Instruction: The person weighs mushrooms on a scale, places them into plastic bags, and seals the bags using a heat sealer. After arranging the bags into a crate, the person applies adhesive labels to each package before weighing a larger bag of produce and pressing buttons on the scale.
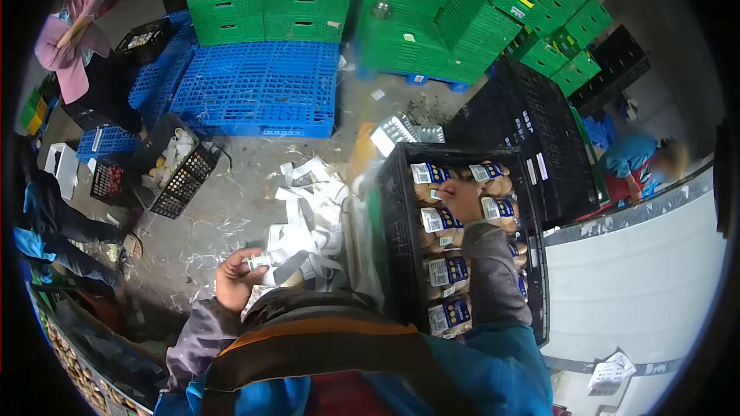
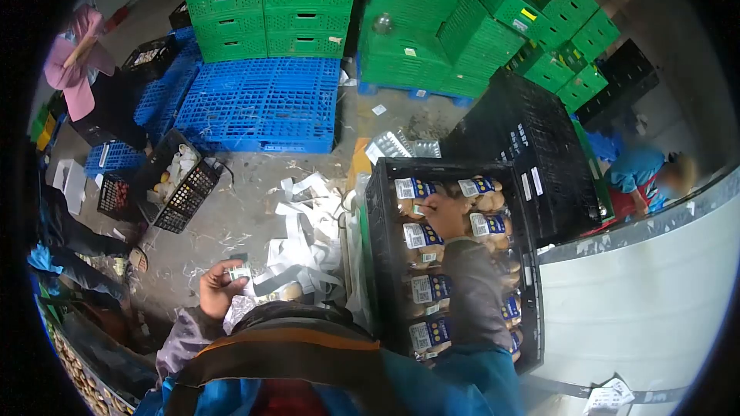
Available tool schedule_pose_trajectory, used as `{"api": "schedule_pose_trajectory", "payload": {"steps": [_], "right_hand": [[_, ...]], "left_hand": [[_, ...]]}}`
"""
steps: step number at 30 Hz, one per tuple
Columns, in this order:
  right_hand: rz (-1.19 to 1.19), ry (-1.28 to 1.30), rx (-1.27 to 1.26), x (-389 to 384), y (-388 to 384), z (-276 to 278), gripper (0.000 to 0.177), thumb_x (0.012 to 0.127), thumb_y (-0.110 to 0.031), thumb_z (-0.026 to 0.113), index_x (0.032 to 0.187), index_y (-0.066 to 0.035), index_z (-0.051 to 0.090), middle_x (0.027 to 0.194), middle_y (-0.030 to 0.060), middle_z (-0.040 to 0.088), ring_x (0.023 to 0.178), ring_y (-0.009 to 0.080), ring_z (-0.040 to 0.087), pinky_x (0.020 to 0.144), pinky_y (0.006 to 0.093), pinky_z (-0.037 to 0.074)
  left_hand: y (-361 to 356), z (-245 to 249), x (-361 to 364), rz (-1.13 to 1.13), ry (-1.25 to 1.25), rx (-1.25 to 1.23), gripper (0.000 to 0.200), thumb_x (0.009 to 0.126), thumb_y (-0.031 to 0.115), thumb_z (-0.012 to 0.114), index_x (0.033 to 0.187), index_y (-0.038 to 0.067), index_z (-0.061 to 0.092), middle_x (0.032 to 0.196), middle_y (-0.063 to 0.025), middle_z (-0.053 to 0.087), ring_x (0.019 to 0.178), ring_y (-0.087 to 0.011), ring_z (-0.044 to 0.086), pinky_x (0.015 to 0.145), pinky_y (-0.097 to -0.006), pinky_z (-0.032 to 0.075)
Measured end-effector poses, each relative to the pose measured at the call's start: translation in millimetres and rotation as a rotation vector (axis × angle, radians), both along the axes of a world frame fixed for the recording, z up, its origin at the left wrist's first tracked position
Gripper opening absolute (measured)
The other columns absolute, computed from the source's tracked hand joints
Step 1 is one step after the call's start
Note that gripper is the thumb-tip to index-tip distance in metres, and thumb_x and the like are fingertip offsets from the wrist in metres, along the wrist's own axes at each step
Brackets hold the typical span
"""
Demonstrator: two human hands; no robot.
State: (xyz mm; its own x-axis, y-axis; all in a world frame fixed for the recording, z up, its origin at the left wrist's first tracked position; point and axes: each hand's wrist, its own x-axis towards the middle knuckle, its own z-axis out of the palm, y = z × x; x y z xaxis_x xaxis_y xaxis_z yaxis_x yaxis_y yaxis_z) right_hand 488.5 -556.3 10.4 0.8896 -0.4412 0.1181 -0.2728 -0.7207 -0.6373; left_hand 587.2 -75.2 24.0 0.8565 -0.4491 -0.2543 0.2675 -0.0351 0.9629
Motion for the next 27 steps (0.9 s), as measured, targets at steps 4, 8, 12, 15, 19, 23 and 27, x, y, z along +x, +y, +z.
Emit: {"api": "schedule_pose_trajectory", "payload": {"steps": [4, 8, 12, 15, 19, 23, 27], "right_hand": [[-0.224, 0.013, -0.303, 4, 5, -21, 0.016, 0.07, -0.011, 0.072, 0.073, -0.003, 0.059, 0.07, 0.01, 0.064, 0.061, 0.026, 0.06, 0.06, 0.0349, 0.048], [-0.318, -0.302, 0.055, -14, 62, 21, 0.013, 0.075, -0.006, 0.066, 0.086, -0.003, 0.061, 0.076, 0.0062, 0.064, 0.065, 0.0157, 0.06, 0.059, 0.0282, 0.047], [0.097, -0.18, 0.758, -43, 174, 81, 0.022, 0.081, -0.011, 0.066, 0.102, -0.004, 0.062, 0.09, 0.0014, 0.06, 0.079, 0.0074, 0.056, 0.069, 0.0228, 0.046], [0.034, -0.222, 0.725, -56, 191, 68, 0.016, 0.078, -0.01, 0.07, 0.093, -0.003, 0.066, 0.085, 0.0002, 0.063, 0.076, 0.0075, 0.057, 0.067, 0.022, 0.046], [-0.019, -0.092, 0.531, -60, 119, 83, 0.01, 0.086, -0.007, 0.057, 0.087, 0.001, 0.063, 0.08, 0.0056, 0.063, 0.074, 0.0118, 0.06, 0.068, 0.0261, 0.048], [-0.354, -0.12, -0.059, -77, -57, 46, 0.013, 0.079, -0.01, 0.065, 0.086, 0.0, 0.061, 0.068, 0.0093, 0.061, 0.061, 0.0149, 0.054, 0.06, 0.03, 0.045], [-0.345, -0.008, -0.142, -77, -121, 23, 0.015, 0.074, -0.011, 0.071, 0.081, -0.001, 0.062, 0.067, 0.0121, 0.062, 0.06, 0.0186, 0.058, 0.059, 0.0322, 0.046]], "left_hand": [[-18, 12, 2, -0.072, -0.005, -0.054, 0.019, 0.079, -0.007, 0.064, 0.098, -0.003, 0.063, 0.082, -0.0063, 0.067, 0.072, -0.008, 0.06, 0.063, -0.0214, 0.049], [-68, 44, 1, -0.307, -0.107, -0.004, 0.004, 0.078, -0.002, 0.068, 0.081, -0.003, 0.066, 0.075, -0.0031, 0.066, 0.068, -0.0054, 0.056, 0.062, -0.0219, 0.046], [-122, 53, -12, -0.478, -0.163, -0.131, 0.01, 0.08, 0.006, 0.069, 0.075, -0.002, 0.066, 0.06, 0.0007, 0.058, 0.059, -0.0003, 0.044, 0.05, -0.0217, 0.038], [-143, 64, -17, -0.599, -0.23, -0.013, 0.014, 0.08, 0.01, 0.071, 0.074, -0.001, 0.066, 0.057, 0.0013, 0.055, 0.057, -0.0008, 0.042, 0.049, -0.0214, 0.037], [-151, 45, -21, -0.555, -0.213, 0.059, 0.02, 0.082, 0.016, 0.069, 0.073, -0.001, 0.066, 0.055, 0.0013, 0.052, 0.056, -0.0022, 0.041, 0.049, -0.0215, 0.036], [-132, 15, -8, -0.439, -0.151, -0.106, 0.01, 0.079, -0.004, 0.066, 0.088, 0.0, 0.067, 0.079, -0.0035, 0.065, 0.069, -0.0064, 0.056, 0.061, -0.0212, 0.045], [-90, 2, -1, -0.318, -0.023, -0.052, 0.017, 0.079, -0.009, 0.063, 0.095, -0.002, 0.065, 0.083, -0.0062, 0.066, 0.074, -0.0085, 0.06, 0.066, -0.0219, 0.049]]}}
